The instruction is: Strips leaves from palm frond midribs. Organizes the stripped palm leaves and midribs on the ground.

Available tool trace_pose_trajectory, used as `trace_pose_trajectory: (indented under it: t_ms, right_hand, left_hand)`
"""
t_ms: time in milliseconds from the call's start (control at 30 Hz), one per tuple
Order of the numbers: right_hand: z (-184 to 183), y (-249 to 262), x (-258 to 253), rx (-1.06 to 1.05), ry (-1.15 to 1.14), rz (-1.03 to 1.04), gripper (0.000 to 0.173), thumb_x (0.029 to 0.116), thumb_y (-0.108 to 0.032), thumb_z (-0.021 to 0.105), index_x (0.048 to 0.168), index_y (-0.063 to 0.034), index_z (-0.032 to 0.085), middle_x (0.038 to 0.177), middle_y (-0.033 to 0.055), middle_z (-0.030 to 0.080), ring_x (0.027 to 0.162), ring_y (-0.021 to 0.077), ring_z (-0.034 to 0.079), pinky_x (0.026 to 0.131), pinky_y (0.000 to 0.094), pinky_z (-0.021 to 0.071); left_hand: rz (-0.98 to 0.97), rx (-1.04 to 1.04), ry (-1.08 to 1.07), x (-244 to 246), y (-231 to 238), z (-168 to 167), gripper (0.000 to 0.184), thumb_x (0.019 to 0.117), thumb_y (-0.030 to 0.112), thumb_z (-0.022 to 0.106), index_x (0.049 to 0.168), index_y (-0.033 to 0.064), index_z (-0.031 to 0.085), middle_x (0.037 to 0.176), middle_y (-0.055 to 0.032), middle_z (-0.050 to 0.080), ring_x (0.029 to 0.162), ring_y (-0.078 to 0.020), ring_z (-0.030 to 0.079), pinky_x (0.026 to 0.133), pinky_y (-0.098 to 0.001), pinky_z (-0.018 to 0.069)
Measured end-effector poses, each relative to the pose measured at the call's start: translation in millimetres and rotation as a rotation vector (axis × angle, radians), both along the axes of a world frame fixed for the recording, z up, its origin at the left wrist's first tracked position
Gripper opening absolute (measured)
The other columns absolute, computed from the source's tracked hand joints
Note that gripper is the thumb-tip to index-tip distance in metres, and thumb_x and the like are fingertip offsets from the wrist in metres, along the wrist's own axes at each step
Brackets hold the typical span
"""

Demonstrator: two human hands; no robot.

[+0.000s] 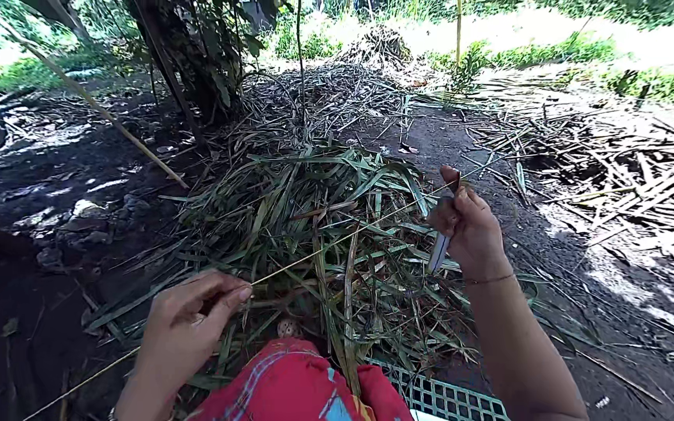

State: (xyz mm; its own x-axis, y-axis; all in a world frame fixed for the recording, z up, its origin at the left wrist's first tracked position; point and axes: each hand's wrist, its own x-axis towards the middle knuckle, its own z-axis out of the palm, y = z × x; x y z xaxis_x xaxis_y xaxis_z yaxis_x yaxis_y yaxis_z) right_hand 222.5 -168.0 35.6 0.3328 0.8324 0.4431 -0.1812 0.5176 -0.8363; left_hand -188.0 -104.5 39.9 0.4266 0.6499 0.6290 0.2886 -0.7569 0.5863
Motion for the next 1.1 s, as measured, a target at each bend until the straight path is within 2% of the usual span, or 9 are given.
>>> trace_pose_trajectory:
  t_ms: [100,200,267,367,467,567,733,933,1100]
  right_hand:
    - [7,-8,56,-0.016,-0.003,-0.155,0.036,0.11,-0.029,0.033,0.136,-0.0223,0.056,0.059,-0.0154,0.045,0.046,-0.0028,0.041,0.048,0.0146,0.0401]
    - [10,-19,116,-0.033,0.162,-0.349,0.038,0.1129,-0.032,0.024,0.133,-0.0244,0.055,0.059,-0.0153,0.043,0.046,-0.0022,0.041,0.049,0.0153,0.0412]
    - [3,-22,147,0.026,0.438,-0.504,0.031,0.1123,-0.034,0.032,0.114,-0.0264,0.062,0.054,-0.014,0.039,0.044,0.0,0.038,0.048,0.0172,0.0401]
    - [-34,-20,167,0.139,0.847,-0.631,0.035,0.1109,-0.036,0.026,0.088,-0.0232,0.049,0.052,-0.0111,0.036,0.043,0.0033,0.039,0.049,0.0205,0.0425]
    - [-67,-8,108,-0.113,0.875,-0.495,0.045,0.1115,-0.039,0.018,0.091,-0.0191,0.053,0.053,-0.0112,0.046,0.045,0.0027,0.049,0.051,0.0218,0.0504]
    - [-75,1,-4,-0.349,0.505,-0.058,0.051,0.1114,-0.026,0.014,0.124,-0.0086,0.06,0.054,-0.0129,0.047,0.045,0.0,0.047,0.05,0.0188,0.0472]
    - [-51,-5,-129,-0.235,0.218,0.555,0.054,0.1026,-0.03,0.048,0.15,-0.0043,0.045,0.061,-0.0146,0.054,0.051,-0.0017,0.049,0.054,0.0171,0.0458]
    - [-29,-10,-170,-0.22,0.242,0.661,0.038,0.1019,-0.019,0.043,0.132,-0.0047,0.06,0.062,-0.0141,0.052,0.05,-0.0031,0.046,0.049,0.0142,0.0398]
    - [-26,-18,-124,-0.212,0.317,0.503,0.035,0.1041,-0.024,0.044,0.129,-0.0074,0.063,0.057,-0.0151,0.05,0.047,-0.0034,0.045,0.048,0.0147,0.0405]
  left_hand:
    - [0.036,-0.141,0.01,-51,19,-15,0.022,0.0939,0.034,0.07,0.091,0.0121,0.074,0.086,0.0145,0.071,0.077,0.0112,0.061,0.07,-0.0101,0.0518]
    - [0.26,-0.385,0.008,-112,27,-24,0.012,0.0931,0.011,0.064,0.098,0.0014,0.068,0.088,0.0136,0.068,0.08,0.008,0.063,0.077,-0.0162,0.0548]
    - [0.514,-0.433,-0.063,-146,32,-35,0.013,0.0951,0.008,0.06,0.101,-0.0023,0.064,0.087,0.0108,0.065,0.079,0.0077,0.061,0.078,-0.0164,0.0537]
    - [0.78,-0.345,-0.226,-150,36,-40,0.022,0.0981,0.013,0.06,0.105,-0.0068,0.063,0.087,0.0043,0.059,0.076,0.0067,0.056,0.074,-0.0152,0.0506]
    - [0.729,-0.285,-0.235,-84,22,-16,0.025,0.0979,0.016,0.061,0.105,-0.0081,0.064,0.087,0.0012,0.061,0.075,0.0073,0.056,0.072,-0.0139,0.0492]
    - [0.532,-0.213,-0.115,-15,11,4,0.024,0.0956,0.018,0.061,0.099,-0.0045,0.069,0.085,-0.0006,0.067,0.073,0.0044,0.059,0.07,-0.0162,0.0496]
    - [0.239,0.027,0.071,61,-12,3,0.021,0.0943,0.018,0.06,0.091,0.0036,0.075,0.083,-0.0016,0.07,0.068,0.0014,0.06,0.063,-0.0139,0.0501]
    - [0.211,0.268,0.165,56,-37,-18,0.025,0.0981,0.024,0.058,0.088,0.0082,0.075,0.079,-0.0044,0.07,0.073,-0.0092,0.066,0.068,-0.021,0.0547]
    - [0.24,0.267,0.291,-6,-45,-11,0.025,0.0994,0.013,0.058,0.091,-0.0067,0.071,0.083,-0.0227,0.07,0.078,-0.0264,0.069,0.075,-0.0329,0.0555]
